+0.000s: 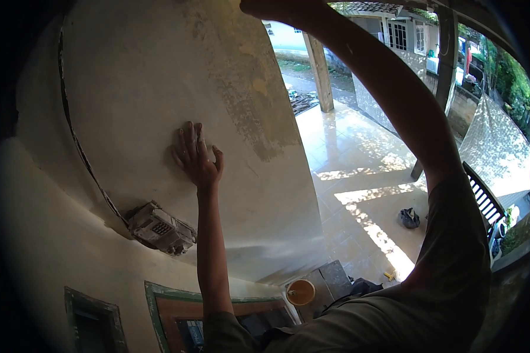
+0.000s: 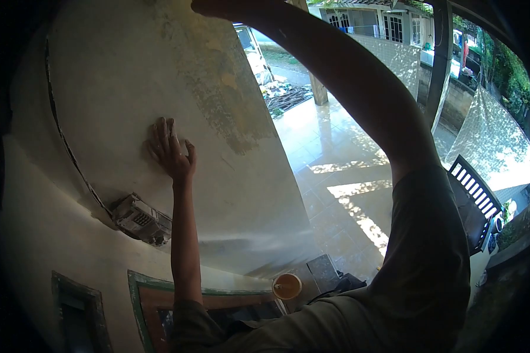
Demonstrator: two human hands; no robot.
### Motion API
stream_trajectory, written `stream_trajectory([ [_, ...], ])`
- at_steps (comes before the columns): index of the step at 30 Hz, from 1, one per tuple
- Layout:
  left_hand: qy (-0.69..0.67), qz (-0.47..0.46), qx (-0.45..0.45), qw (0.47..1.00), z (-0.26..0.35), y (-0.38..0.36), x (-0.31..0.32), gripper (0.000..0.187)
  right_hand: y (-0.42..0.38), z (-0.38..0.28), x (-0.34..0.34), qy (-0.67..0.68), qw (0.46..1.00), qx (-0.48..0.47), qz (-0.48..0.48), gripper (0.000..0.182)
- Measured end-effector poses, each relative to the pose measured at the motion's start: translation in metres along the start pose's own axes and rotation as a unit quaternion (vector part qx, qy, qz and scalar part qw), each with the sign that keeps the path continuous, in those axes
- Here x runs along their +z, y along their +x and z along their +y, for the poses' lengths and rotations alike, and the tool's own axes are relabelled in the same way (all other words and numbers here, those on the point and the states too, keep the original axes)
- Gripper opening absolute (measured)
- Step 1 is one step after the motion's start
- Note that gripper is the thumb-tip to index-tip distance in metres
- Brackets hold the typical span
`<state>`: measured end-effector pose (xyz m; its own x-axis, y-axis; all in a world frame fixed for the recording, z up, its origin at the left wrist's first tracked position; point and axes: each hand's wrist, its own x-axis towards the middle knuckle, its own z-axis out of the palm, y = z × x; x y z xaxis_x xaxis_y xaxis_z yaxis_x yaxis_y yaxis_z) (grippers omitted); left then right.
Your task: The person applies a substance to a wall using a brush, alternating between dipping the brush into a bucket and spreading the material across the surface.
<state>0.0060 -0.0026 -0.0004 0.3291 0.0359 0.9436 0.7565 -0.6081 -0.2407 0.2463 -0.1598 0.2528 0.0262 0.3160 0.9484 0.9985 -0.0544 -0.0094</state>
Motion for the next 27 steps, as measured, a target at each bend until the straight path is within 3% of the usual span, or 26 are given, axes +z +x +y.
stream_trajectory([
  [1, 0.002, 0.0, 0.0, 1.0, 0.0, 0.0, 0.0, 0.055, -0.031, 0.011, 0.03, -0.071, 0.985, -0.098, 0.123, 0.017],
  [2, 0.004, 0.0, -0.002, 1.0, 0.0, 0.0, 0.001, 0.055, -0.05, 0.007, 0.029, -0.021, 0.999, -0.034, 0.008, 0.016],
  [4, 0.004, 0.001, -0.003, 1.0, 0.0, -0.001, 0.001, 0.055, -0.099, -0.016, 0.016, -0.093, 0.991, -0.002, -0.095, 0.027],
  [5, 0.004, 0.004, -0.001, 1.0, 0.0, 0.0, 0.001, 0.055, -0.124, -0.018, 0.025, -0.065, 0.995, 0.007, -0.081, 0.013],
  [6, 0.003, 0.004, -0.004, 1.0, 0.0, 0.001, 0.002, 0.055, -0.15, -0.02, 0.029, -0.07, 0.994, 0.002, -0.085, 0.031],
  [7, 0.003, 0.002, -0.005, 1.0, 0.0, 0.0, 0.002, 0.055, -0.172, -0.027, 0.026, -0.072, 0.988, 0.014, -0.137, 0.013],
  [10, -0.007, 0.0, -0.006, 1.0, 0.001, -0.001, 0.002, 0.055, -0.243, -0.036, 0.029, -0.068, 0.974, 0.008, -0.217, 0.016],
  [11, -0.012, 0.005, -0.005, 1.0, 0.001, 0.0, 0.002, 0.055, -0.264, -0.035, 0.034, -0.048, 0.961, 0.035, -0.271, 0.02],
  [13, -0.013, 0.0, -0.007, 1.0, 0.001, 0.0, 0.001, 0.055, -0.279, -0.034, 0.027, 0.045, 0.879, 0.121, -0.459, 0.026],
  [14, -0.015, -0.002, -0.009, 1.0, 0.001, 0.0, 0.001, 0.056, -0.284, -0.029, 0.029, 0.046, 0.877, 0.123, -0.461, 0.026],
  [16, -0.013, 0.0, -0.005, 1.0, 0.0, -0.001, 0.002, 0.056, -0.289, -0.016, 0.039, 0.089, 0.822, 0.146, -0.543, 0.026],
  [19, -0.014, 0.008, -0.001, 1.0, 0.0, -0.002, 0.003, 0.055, -0.256, 0.001, 0.049, 0.066, 0.837, 0.164, -0.518, 0.029],
  [20, -0.017, 0.009, -0.001, 1.0, -0.001, -0.002, 0.004, 0.056, -0.24, 0.002, 0.045, 0.082, 0.864, 0.167, -0.468, 0.022],
  [21, -0.016, 0.013, -0.001, 1.0, -0.002, -0.002, 0.004, 0.056, -0.211, 0.0, 0.031, 0.062, 0.865, 0.114, -0.484, 0.021],
  [23, -0.01, 0.009, -0.003, 1.0, -0.001, -0.002, 0.003, 0.056, -0.176, 0.008, 0.022, 0.057, 0.916, 0.092, -0.386, 0.021],
  [24, -0.009, 0.01, -0.005, 1.0, 0.0, -0.001, 0.003, 0.056, -0.147, -0.001, 0.002, 0.039, 0.912, 0.104, -0.396, 0.022],
  [26, -0.01, 0.007, -0.006, 1.0, 0.001, -0.001, 0.001, 0.056, -0.105, -0.002, -0.011, -0.005, 0.944, 0.087, -0.318, 0.023],
  [27, -0.009, 0.007, -0.006, 1.0, 0.001, -0.001, 0.0, 0.056, -0.087, 0.0, -0.018, -0.02, 0.964, 0.008, -0.265, 0.022],
])
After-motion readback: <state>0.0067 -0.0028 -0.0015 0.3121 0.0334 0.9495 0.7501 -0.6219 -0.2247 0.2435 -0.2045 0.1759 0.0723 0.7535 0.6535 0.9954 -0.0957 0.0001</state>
